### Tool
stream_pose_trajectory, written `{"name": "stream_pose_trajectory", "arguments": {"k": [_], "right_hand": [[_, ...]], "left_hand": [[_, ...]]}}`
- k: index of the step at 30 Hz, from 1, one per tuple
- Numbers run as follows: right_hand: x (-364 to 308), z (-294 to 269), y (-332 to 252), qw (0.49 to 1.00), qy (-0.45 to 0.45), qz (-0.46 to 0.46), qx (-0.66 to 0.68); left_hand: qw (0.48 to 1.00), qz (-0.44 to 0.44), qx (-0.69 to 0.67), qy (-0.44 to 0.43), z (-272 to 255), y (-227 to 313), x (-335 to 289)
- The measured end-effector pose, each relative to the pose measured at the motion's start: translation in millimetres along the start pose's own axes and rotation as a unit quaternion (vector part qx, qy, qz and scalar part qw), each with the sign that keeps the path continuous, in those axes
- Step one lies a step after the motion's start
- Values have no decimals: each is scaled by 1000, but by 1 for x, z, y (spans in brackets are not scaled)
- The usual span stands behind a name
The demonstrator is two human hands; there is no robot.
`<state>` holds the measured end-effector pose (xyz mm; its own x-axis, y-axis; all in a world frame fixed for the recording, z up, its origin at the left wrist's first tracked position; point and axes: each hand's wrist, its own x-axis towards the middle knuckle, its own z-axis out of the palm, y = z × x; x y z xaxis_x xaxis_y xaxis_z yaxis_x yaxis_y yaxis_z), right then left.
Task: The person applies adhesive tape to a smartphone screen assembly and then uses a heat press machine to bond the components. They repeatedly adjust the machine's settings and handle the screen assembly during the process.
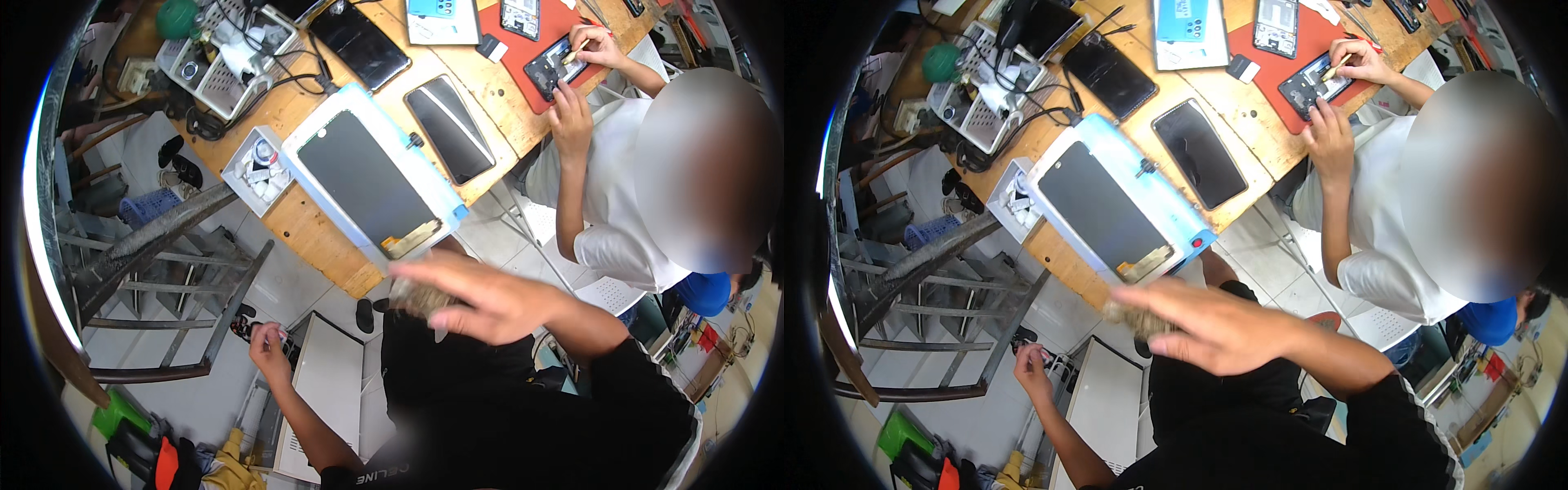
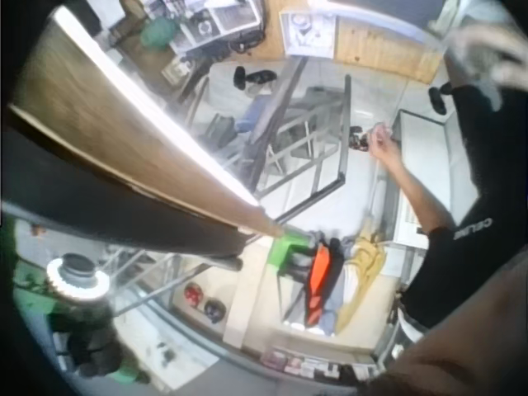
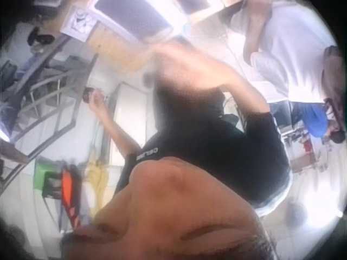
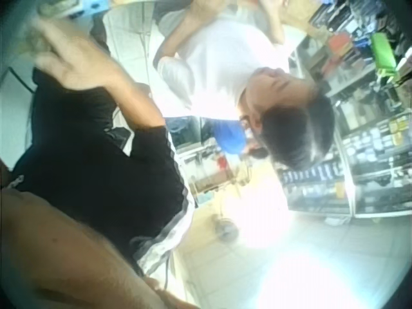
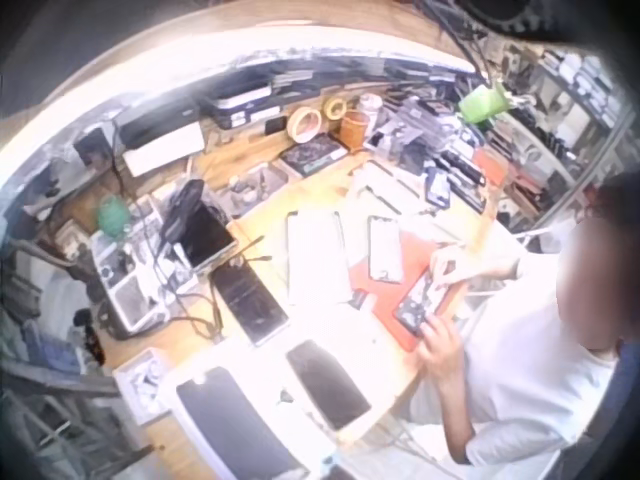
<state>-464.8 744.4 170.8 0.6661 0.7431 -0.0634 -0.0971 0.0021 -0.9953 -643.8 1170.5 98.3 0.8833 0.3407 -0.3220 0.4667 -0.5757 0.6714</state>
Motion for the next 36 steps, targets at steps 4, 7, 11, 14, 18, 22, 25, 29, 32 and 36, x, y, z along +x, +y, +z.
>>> {"name": "stream_pose_trajectory", "arguments": {"k": [4, 7, 11, 14, 18, 22, 25, 29, 32, 36], "right_hand": [[-32, 78, 54, 962, -91, 181, 184], [-52, 130, 104, 953, -137, 188, 195], [-32, 209, 143, 946, -38, 142, 290], [-9, 238, 163, 856, -39, 176, 484], [-18, 227, 158, 977, 44, 202, -54], [-33, 218, 118, 967, -116, 160, 158], [-28, 213, 108, 918, 69, 117, 373], [-28, 213, 114, 967, 81, 220, -98], [-35, 216, 118, 970, -36, 133, 198], [-38, 215, 121, 918, 288, 103, 250]], "left_hand": [[996, -31, -86, -23, -21, -63, -30], [977, -126, -21, 174, -40, -107, -42], [973, -163, 51, 154, -13, -85, -78], [945, 85, 257, -181, 45, -18, -115], [964, 81, 139, -212, 37, 37, -82], [963, 97, 24, -248, 34, 42, -52], [944, 179, 50, -272, 50, 42, -60], [954, 121, 33, -274, 57, 44, -65], [934, -86, -240, -252, 59, 37, -61], [875, -126, -230, -407, 66, 28, -64]]}}
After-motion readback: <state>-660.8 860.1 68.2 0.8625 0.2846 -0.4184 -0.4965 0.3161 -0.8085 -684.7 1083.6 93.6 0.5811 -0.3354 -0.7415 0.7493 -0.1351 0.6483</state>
